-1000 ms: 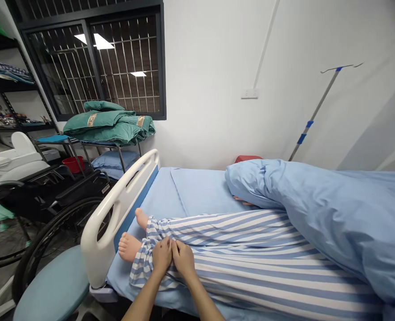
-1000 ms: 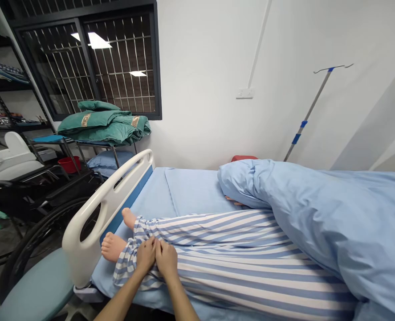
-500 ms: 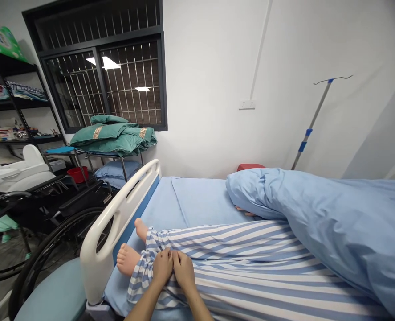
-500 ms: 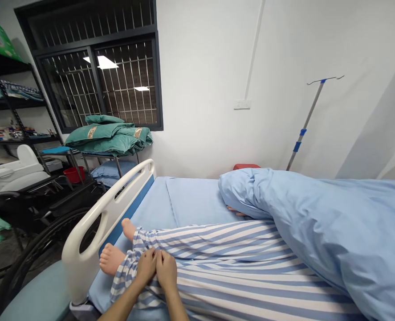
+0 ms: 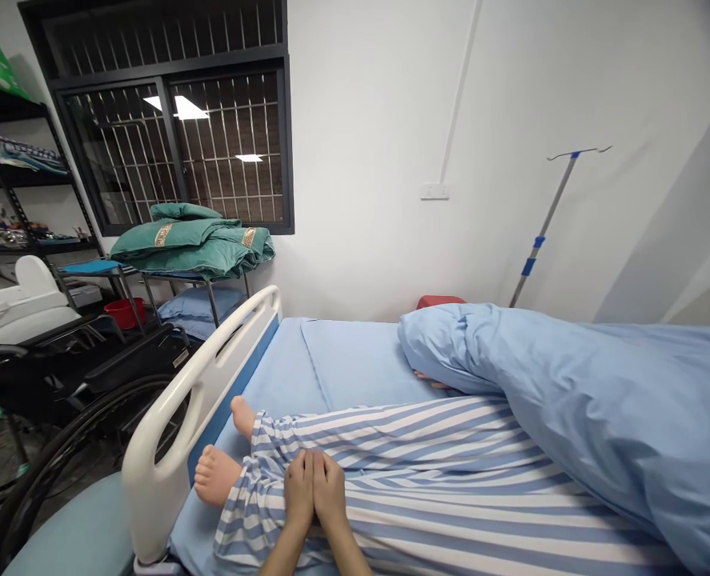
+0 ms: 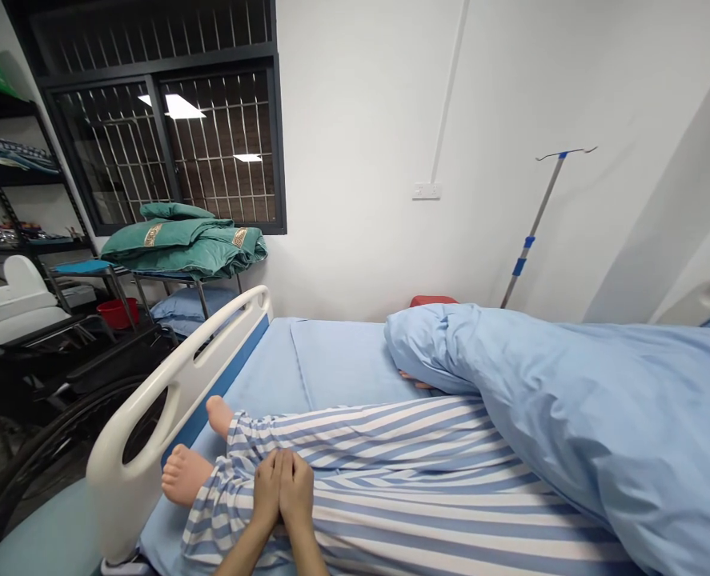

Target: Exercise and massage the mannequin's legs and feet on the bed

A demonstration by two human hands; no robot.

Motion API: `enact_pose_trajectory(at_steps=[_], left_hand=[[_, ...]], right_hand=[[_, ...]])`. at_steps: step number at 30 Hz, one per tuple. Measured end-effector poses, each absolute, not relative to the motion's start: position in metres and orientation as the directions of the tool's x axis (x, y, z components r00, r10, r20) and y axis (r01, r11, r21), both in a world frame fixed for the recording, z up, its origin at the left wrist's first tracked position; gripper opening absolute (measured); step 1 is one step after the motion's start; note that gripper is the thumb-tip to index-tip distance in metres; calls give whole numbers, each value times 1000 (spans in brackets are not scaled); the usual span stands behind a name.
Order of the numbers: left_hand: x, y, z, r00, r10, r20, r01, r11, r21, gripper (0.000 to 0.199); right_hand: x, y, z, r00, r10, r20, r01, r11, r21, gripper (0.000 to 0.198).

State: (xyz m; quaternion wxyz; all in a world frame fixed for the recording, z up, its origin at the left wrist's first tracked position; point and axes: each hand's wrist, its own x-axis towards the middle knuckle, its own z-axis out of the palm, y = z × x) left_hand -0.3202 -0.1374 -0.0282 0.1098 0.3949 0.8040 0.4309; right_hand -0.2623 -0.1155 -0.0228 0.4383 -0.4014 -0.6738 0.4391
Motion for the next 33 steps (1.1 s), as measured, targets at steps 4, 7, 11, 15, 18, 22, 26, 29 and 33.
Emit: enact_pose_trajectory(at_steps=[4, 7, 11, 15, 18, 22, 26, 29, 33], left_hand=[[-321, -141, -33, -650, 743, 159, 579, 348, 737, 27], [-322, -141, -34, -627, 759, 175, 625, 355, 695, 28], [-321, -140, -36, -643, 742, 190, 631, 372, 681, 27], [-321, -140, -39, -664, 730, 160, 621, 419, 662, 29], [-320, -140, -40, -657, 742, 138, 635, 445, 631, 29], [-316, -140, -34, -694, 717, 68, 602, 526, 600, 32], [-312, -141, -26, -681, 730, 66, 623, 528, 577, 32], [-311, -141, -27, -642, 759, 112, 678, 492, 546, 32], [-310, -141, -35, -627, 763, 157, 724, 497, 478, 32]], right_hand=[[-261, -117, -20, -296, 925, 240, 188, 302, -934, 44], [-261, -117, -19, -281, 929, 243, 204, 305, -930, 45], [-262, -117, -21, -267, 929, 256, 196, 312, -929, 46], [-263, -113, -25, -279, 927, 252, 217, 316, -923, 46], [-258, -109, -20, -308, 923, 231, 300, 324, -897, 44], [-246, -106, -2, -377, 882, 281, 429, 436, -791, 41], [-236, -106, 1, -430, 853, 296, 465, 490, -737, 41], [-233, -107, -10, -422, 863, 278, 484, 474, -736, 42], [-233, -109, -20, -382, 888, 255, 550, 440, -710, 42]])
